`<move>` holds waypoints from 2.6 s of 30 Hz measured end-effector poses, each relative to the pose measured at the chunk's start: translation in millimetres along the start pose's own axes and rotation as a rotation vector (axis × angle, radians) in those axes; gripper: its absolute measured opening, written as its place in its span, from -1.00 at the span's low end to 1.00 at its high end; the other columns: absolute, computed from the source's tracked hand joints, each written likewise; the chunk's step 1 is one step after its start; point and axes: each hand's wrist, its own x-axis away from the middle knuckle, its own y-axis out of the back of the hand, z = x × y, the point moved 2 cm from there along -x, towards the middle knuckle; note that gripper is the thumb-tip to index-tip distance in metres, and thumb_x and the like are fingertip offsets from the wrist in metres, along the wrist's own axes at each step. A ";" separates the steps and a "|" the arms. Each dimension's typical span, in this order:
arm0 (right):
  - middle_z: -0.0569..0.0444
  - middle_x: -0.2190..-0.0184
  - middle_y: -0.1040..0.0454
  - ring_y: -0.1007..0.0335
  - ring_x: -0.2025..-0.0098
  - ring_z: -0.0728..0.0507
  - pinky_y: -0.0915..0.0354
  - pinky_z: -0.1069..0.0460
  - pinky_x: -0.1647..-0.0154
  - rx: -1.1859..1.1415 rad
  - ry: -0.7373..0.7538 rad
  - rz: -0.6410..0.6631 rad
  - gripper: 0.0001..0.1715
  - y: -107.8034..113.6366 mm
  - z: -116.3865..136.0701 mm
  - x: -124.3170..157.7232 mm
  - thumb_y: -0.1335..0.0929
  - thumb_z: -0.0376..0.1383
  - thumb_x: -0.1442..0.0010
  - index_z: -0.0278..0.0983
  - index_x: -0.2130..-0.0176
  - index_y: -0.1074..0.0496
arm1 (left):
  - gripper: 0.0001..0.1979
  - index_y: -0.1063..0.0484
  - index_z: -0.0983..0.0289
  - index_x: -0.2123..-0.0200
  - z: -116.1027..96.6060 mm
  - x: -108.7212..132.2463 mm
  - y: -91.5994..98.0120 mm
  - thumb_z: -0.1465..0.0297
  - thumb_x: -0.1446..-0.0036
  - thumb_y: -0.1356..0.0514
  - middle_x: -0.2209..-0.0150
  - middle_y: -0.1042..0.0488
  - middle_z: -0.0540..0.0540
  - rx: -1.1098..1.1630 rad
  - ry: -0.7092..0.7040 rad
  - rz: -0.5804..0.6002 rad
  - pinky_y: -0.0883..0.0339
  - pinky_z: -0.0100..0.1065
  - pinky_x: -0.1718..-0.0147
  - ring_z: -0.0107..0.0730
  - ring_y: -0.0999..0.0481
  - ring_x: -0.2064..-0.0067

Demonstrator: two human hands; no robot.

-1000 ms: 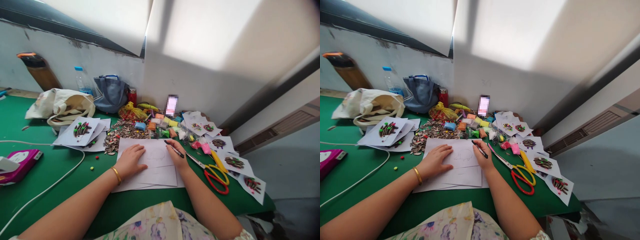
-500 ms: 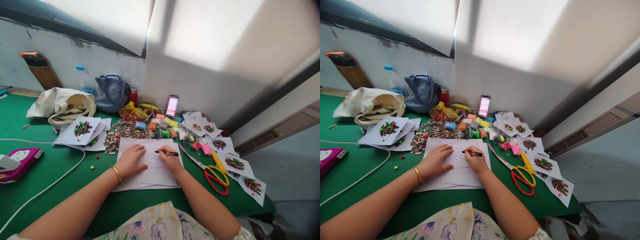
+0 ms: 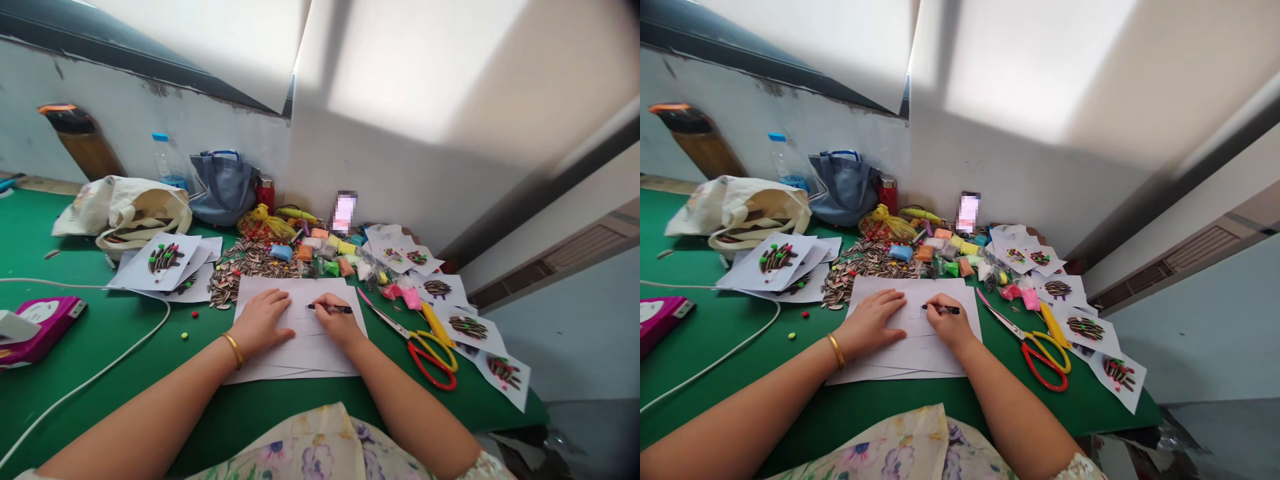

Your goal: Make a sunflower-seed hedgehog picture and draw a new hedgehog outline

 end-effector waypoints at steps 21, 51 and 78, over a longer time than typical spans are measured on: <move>0.10 0.38 -0.54 -0.43 0.29 -0.12 -0.30 0.02 0.25 -0.003 -0.018 -0.034 -0.78 1.7 -0.9 -1.6 -0.26 -0.27 -0.12 -0.22 0.33 -0.49 | -0.32 -0.38 0.21 -0.14 1.4 0.0 -0.2 0.10 0.06 -0.31 -0.24 -0.31 0.17 0.001 -0.002 0.005 0.00 -0.06 -0.26 0.00 -0.18 -0.29; 0.10 0.41 -0.52 -0.40 0.35 -0.11 -0.28 0.03 0.31 -0.008 -0.046 -0.079 -0.79 6.4 -6.3 -1.4 -0.26 -0.28 -0.08 -0.22 0.37 -0.48 | -0.34 -0.40 0.20 -0.12 0.8 0.4 1.5 0.13 0.06 -0.32 -0.23 -0.32 0.19 0.020 0.004 0.001 -0.02 -0.03 -0.25 0.02 -0.18 -0.28; 0.10 0.38 -0.53 -0.42 0.31 -0.11 -0.29 0.03 0.27 0.007 -0.035 -0.059 -0.78 5.1 -3.4 -0.7 -0.25 -0.29 -0.10 -0.22 0.34 -0.49 | -0.32 -0.38 0.23 -0.14 -0.1 -0.3 1.8 0.11 0.05 -0.31 -0.24 -0.30 0.18 -0.017 0.006 0.014 -0.02 -0.03 -0.25 0.02 -0.17 -0.29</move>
